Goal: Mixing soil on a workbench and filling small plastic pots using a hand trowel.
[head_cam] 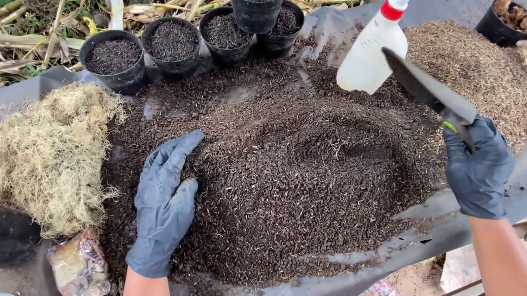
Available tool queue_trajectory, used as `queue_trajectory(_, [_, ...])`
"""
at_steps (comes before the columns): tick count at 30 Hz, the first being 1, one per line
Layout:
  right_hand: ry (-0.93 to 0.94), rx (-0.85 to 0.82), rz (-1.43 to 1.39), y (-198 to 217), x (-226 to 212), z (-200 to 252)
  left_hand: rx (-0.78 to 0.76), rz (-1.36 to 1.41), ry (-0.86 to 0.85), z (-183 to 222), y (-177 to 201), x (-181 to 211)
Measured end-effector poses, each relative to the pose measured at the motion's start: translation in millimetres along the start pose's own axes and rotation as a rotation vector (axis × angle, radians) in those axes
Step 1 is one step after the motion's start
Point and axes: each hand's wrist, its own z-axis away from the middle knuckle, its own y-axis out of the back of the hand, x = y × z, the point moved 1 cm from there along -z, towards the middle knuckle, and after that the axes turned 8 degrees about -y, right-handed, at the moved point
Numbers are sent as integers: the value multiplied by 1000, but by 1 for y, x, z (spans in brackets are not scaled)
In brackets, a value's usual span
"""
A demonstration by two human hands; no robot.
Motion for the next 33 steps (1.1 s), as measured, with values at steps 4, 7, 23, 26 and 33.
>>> queue_trajectory(4, [-55, 129, -381, 1, -31, -10, 2, 30, 5, 0, 1, 2])
queue_trajectory(7, [-25, 131, -253, -4, -25, -11, 10, 19, 6, 1, 0, 2])
queue_trajectory(23, [137, -204, 428, -19, -96, -47, 378, 52, 575, 14, -11, -23])
queue_trajectory(26, [480, -59, 515, -43, -113, -70, 342, -97, 548, 19, -17, -34])
queue_trajectory(33, [592, -101, 416, -96, -115, -90, 336, -105, 620, 22, -14, -41])
